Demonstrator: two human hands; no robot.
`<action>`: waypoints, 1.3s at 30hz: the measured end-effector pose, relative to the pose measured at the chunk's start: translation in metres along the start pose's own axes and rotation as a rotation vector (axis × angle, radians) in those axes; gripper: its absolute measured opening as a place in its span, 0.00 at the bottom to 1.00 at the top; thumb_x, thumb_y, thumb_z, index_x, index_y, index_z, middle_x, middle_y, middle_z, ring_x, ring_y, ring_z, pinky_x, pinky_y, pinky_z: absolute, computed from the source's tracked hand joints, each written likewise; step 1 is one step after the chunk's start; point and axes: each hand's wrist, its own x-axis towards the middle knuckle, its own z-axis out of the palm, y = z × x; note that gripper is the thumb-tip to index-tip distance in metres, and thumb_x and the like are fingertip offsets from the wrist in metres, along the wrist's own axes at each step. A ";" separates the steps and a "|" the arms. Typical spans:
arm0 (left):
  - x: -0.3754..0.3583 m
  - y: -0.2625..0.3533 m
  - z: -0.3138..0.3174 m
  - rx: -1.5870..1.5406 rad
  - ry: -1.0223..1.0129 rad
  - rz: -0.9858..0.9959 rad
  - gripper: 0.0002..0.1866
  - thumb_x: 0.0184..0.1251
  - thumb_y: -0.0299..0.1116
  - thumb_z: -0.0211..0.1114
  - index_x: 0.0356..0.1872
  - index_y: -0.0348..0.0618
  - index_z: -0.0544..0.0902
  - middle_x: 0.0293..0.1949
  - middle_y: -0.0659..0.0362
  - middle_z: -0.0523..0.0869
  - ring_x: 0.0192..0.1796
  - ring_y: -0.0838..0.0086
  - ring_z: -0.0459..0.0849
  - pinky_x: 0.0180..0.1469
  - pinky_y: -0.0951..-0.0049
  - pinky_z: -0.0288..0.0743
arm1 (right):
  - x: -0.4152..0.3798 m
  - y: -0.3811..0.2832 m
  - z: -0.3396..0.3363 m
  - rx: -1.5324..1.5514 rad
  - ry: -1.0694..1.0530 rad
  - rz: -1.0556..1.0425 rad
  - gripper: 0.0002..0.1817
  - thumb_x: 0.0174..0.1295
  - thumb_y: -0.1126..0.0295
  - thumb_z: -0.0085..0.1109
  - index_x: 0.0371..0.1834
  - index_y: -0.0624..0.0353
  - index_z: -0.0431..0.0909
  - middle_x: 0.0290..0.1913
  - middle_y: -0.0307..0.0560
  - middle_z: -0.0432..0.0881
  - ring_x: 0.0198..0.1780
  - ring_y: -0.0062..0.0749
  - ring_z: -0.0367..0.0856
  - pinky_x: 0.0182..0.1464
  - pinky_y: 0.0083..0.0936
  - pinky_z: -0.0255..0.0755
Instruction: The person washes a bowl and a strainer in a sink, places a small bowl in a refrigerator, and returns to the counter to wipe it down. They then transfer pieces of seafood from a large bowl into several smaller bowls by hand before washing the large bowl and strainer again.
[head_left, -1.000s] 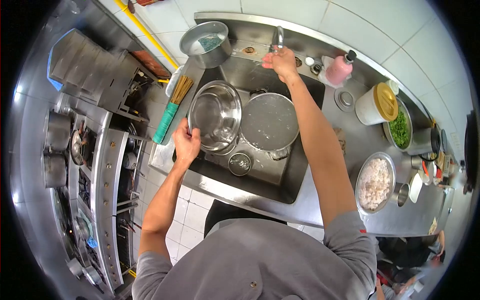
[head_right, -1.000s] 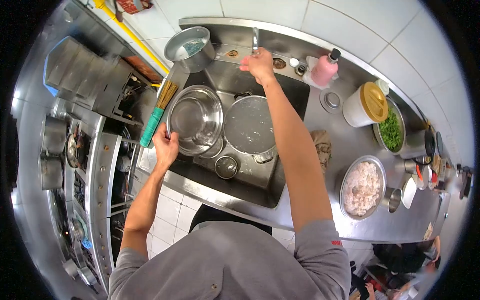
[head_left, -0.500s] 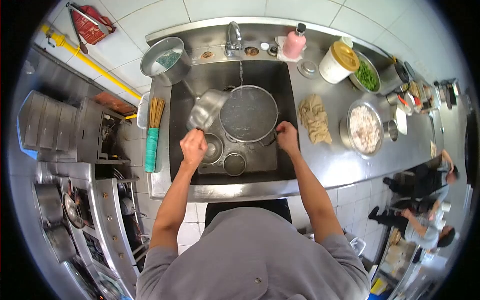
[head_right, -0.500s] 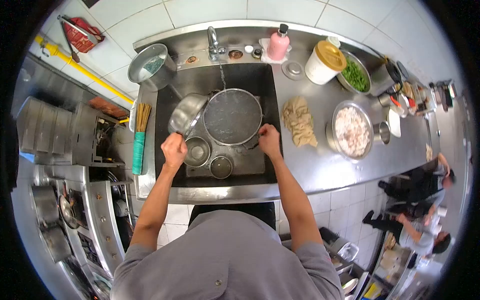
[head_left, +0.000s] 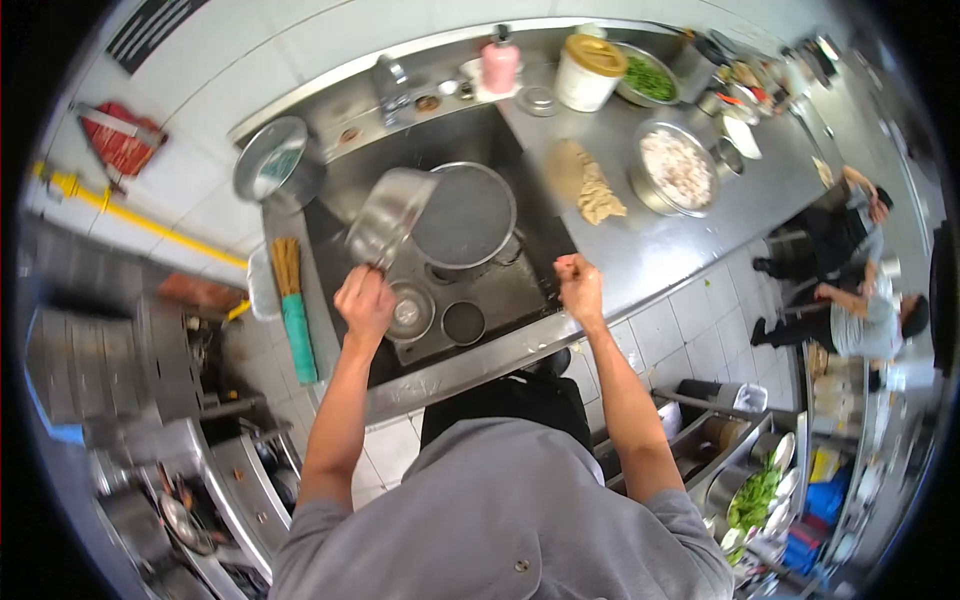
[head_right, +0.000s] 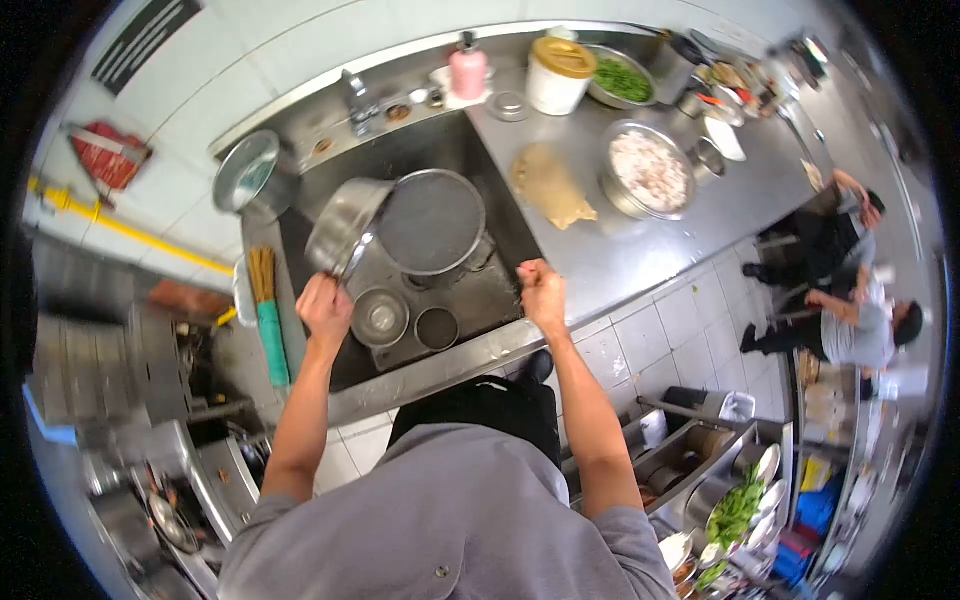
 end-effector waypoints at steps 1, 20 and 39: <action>-0.003 0.000 0.006 0.005 0.043 0.018 0.06 0.43 0.16 0.60 0.22 0.36 0.74 0.25 0.51 0.78 0.26 0.54 0.80 0.27 0.60 0.75 | 0.000 0.008 -0.001 -0.059 0.059 -0.063 0.11 0.66 0.69 0.66 0.29 0.63 0.79 0.19 0.37 0.77 0.19 0.19 0.69 0.20 0.25 0.64; -0.010 0.078 0.042 0.193 -0.296 0.074 0.09 0.41 0.15 0.59 0.20 0.39 0.69 0.23 0.48 0.73 0.28 0.49 0.76 0.30 0.53 0.69 | -0.063 0.083 -0.209 0.228 0.363 0.040 0.06 0.68 0.70 0.63 0.37 0.61 0.83 0.17 0.34 0.70 0.21 0.16 0.69 0.25 0.20 0.66; 0.096 0.561 0.309 -0.889 -0.310 0.593 0.13 0.37 0.17 0.61 0.15 0.42 0.64 0.19 0.57 0.64 0.19 0.64 0.69 0.18 0.66 0.62 | -0.117 0.208 -0.568 -0.154 0.749 0.310 0.11 0.62 0.71 0.65 0.47 0.61 0.84 0.46 0.51 0.87 0.51 0.44 0.82 0.53 0.31 0.72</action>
